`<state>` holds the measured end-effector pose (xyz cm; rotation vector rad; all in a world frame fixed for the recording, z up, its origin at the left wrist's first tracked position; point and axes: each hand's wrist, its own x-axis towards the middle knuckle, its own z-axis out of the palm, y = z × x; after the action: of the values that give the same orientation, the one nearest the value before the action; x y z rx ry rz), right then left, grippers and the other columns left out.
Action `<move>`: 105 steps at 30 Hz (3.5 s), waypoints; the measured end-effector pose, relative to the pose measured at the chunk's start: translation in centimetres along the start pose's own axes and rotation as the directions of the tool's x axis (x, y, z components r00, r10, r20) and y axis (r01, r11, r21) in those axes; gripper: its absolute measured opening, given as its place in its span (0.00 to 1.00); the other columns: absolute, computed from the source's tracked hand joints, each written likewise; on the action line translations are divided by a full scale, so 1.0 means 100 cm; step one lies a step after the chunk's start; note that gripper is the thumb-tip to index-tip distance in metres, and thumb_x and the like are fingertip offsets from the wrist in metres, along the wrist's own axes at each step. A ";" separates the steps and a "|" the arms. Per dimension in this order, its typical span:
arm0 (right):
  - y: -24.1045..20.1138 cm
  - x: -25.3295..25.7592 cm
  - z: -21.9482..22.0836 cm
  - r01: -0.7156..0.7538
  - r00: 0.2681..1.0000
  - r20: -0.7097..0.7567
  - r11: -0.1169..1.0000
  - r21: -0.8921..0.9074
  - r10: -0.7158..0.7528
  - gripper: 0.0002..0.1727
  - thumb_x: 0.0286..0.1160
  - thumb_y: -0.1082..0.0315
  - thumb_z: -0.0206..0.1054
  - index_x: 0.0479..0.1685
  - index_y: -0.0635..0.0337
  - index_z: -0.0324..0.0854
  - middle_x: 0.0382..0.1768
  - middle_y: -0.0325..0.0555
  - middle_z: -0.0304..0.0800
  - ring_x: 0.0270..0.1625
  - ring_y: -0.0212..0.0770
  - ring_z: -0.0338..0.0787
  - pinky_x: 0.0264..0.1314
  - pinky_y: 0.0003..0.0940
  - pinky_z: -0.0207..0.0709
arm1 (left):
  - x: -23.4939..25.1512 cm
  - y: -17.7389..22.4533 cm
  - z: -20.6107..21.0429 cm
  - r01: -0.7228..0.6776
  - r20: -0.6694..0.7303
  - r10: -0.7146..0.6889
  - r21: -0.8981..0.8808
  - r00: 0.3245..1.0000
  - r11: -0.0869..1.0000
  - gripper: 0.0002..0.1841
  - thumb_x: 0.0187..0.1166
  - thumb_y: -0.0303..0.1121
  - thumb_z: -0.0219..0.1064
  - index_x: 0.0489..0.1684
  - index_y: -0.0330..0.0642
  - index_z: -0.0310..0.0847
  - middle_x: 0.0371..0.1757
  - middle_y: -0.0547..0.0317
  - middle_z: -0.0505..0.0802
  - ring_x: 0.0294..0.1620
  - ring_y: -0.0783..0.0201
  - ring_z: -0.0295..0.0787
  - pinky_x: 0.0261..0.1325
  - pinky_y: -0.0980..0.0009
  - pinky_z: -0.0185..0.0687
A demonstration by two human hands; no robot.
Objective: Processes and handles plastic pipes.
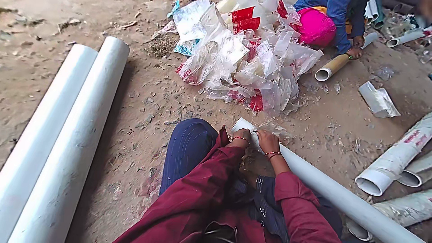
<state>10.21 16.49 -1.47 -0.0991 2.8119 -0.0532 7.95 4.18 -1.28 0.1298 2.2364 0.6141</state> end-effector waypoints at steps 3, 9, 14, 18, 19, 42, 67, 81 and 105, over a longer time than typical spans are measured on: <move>-0.005 0.006 -0.006 0.045 0.996 0.082 0.993 -0.110 -0.036 0.21 0.95 0.64 0.45 0.69 0.64 0.82 0.57 0.64 0.92 0.61 0.64 0.92 0.62 0.61 0.77 | 0.002 0.000 -0.002 0.001 0.005 -0.001 -0.030 1.000 1.000 0.19 0.88 0.26 0.56 0.74 0.31 0.76 0.77 0.33 0.81 0.81 0.37 0.77 0.77 0.39 0.73; -0.009 -0.001 -0.031 0.101 0.963 0.269 0.948 -0.300 -0.017 0.19 0.84 0.77 0.52 0.67 0.65 0.81 0.55 0.67 0.91 0.62 0.66 0.90 0.61 0.61 0.78 | -0.005 0.005 -0.005 0.088 -0.058 -0.098 -0.159 0.993 0.983 0.20 0.84 0.28 0.64 0.72 0.26 0.75 0.76 0.32 0.82 0.80 0.38 0.78 0.76 0.42 0.75; 0.035 -0.024 -0.052 -0.042 0.950 0.289 0.962 -0.270 0.122 0.19 0.92 0.69 0.49 0.65 0.66 0.83 0.58 0.68 0.90 0.66 0.67 0.88 0.65 0.64 0.75 | 0.009 -0.002 0.003 -0.018 -0.216 -0.022 -0.179 0.976 0.984 0.20 0.83 0.22 0.62 0.73 0.28 0.76 0.76 0.30 0.79 0.81 0.35 0.74 0.78 0.43 0.73; 0.097 -0.040 -0.011 -0.286 0.937 -0.187 0.955 0.077 0.295 0.19 0.93 0.66 0.51 0.62 0.68 0.85 0.52 0.69 0.93 0.59 0.69 0.92 0.59 0.66 0.78 | 0.019 -0.002 0.011 -0.053 -0.265 -0.006 -0.213 0.964 0.976 0.15 0.83 0.29 0.65 0.62 0.28 0.84 0.73 0.32 0.82 0.80 0.37 0.75 0.79 0.45 0.73; 0.104 -0.042 0.002 -0.317 0.910 -0.231 0.937 0.145 0.344 0.19 0.93 0.67 0.51 0.62 0.69 0.85 0.53 0.70 0.93 0.60 0.69 0.92 0.61 0.67 0.77 | 0.021 -0.001 0.012 -0.043 -0.263 -0.020 -0.231 0.965 0.972 0.16 0.83 0.31 0.67 0.61 0.28 0.84 0.72 0.32 0.84 0.80 0.37 0.76 0.79 0.45 0.72; 0.101 -0.035 0.033 -0.341 0.868 -0.274 0.898 0.279 0.415 0.20 0.93 0.69 0.47 0.64 0.71 0.83 0.60 0.68 0.90 0.68 0.64 0.88 0.69 0.60 0.75 | 0.017 -0.002 0.017 -0.304 -0.084 0.348 0.329 0.934 0.894 0.19 0.83 0.13 0.51 0.70 0.25 0.78 0.73 0.33 0.83 0.80 0.35 0.74 0.82 0.44 0.67; 0.044 -0.018 0.009 0.126 0.968 -0.240 0.971 0.204 -0.075 0.17 0.90 0.67 0.56 0.59 0.67 0.88 0.48 0.66 0.95 0.55 0.66 0.94 0.59 0.63 0.79 | 0.026 -0.006 0.013 -0.138 -0.184 0.125 -0.064 0.975 0.988 0.13 0.82 0.25 0.66 0.59 0.27 0.86 0.67 0.31 0.88 0.75 0.38 0.81 0.79 0.43 0.72; 0.015 -0.004 -0.027 0.112 0.985 0.143 0.987 -0.112 -0.096 0.18 0.92 0.69 0.49 0.62 0.66 0.84 0.53 0.66 0.92 0.62 0.64 0.91 0.65 0.60 0.76 | 0.028 -0.004 0.014 -0.140 -0.149 0.128 -0.072 0.981 0.988 0.14 0.84 0.24 0.62 0.63 0.28 0.84 0.71 0.33 0.85 0.78 0.38 0.79 0.79 0.43 0.72; 0.089 -0.028 0.043 -0.248 0.870 -0.372 0.940 0.235 0.323 0.18 0.89 0.69 0.54 0.63 0.66 0.87 0.55 0.60 0.95 0.61 0.60 0.93 0.67 0.55 0.80 | 0.024 0.012 0.022 -0.299 -0.149 0.323 0.161 0.935 0.941 0.13 0.84 0.19 0.59 0.60 0.23 0.84 0.68 0.30 0.87 0.79 0.36 0.76 0.84 0.48 0.66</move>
<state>13.73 25.42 -5.05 0.4232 3.1832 -0.2895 7.77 6.73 -3.61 0.5282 2.4488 0.6606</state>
